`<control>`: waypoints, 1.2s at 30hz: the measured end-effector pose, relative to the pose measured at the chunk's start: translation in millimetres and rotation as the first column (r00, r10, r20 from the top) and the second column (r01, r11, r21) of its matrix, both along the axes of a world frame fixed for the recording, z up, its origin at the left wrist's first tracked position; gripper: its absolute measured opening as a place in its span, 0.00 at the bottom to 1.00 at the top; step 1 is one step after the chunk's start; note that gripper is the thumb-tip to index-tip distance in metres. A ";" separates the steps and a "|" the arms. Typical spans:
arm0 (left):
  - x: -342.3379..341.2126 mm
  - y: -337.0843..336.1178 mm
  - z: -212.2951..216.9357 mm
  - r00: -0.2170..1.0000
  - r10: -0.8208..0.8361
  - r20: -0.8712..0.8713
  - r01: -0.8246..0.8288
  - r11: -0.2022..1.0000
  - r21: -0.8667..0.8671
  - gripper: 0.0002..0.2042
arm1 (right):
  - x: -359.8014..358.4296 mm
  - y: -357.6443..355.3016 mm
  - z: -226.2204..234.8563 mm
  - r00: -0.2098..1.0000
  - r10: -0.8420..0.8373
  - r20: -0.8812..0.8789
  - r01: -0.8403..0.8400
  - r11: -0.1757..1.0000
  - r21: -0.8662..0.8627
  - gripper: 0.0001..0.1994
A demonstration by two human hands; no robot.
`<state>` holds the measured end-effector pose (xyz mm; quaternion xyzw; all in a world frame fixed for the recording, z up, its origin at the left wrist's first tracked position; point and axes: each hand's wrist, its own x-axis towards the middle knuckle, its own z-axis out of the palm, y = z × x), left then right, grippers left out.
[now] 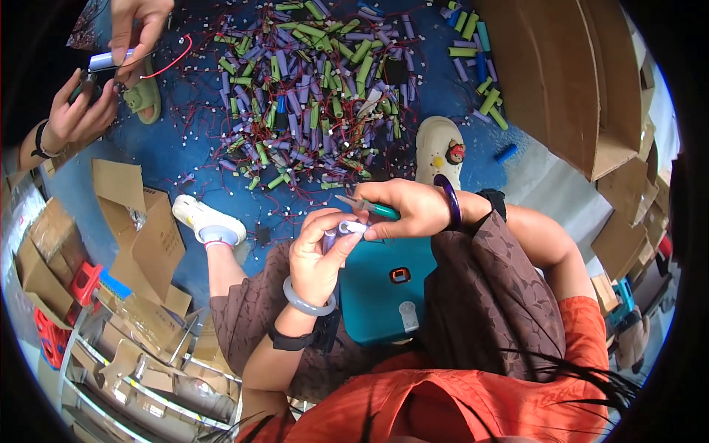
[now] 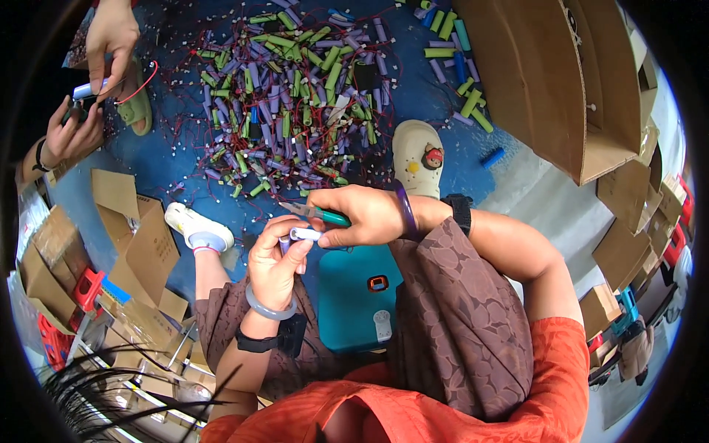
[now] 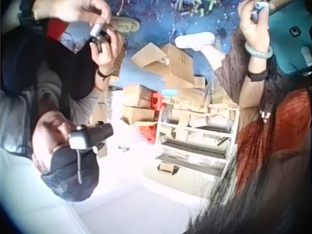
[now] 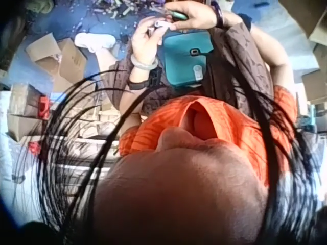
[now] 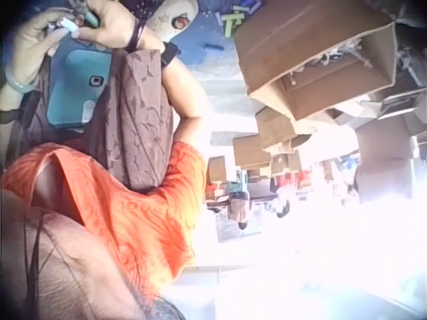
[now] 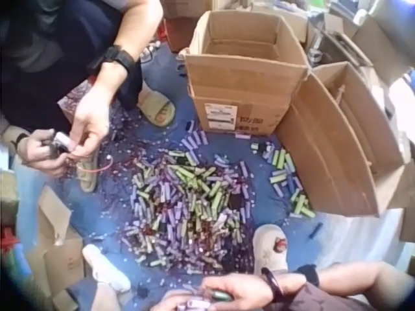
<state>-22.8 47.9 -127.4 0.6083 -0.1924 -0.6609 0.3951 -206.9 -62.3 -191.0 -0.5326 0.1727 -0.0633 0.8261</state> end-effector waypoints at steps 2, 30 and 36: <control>-3.9 -0.7 2.0 0.994 -0.017 0.111 0.022 0.999 -0.046 0.11 | -2.9 -1.0 0.1 0.997 -0.071 -0.028 0.068 0.994 -0.088 0.16; 19.9 -6.5 5.6 0.876 -0.263 0.404 0.371 0.903 -0.217 0.17 | -11.0 -16.7 12.5 0.982 -0.184 -0.037 0.078 0.582 -0.809 0.26; 23.6 -11.2 11.9 0.807 -0.364 0.465 0.478 0.865 -0.152 0.18 | -14.8 -14.9 13.3 0.983 -0.157 -0.091 0.026 0.619 -0.785 0.25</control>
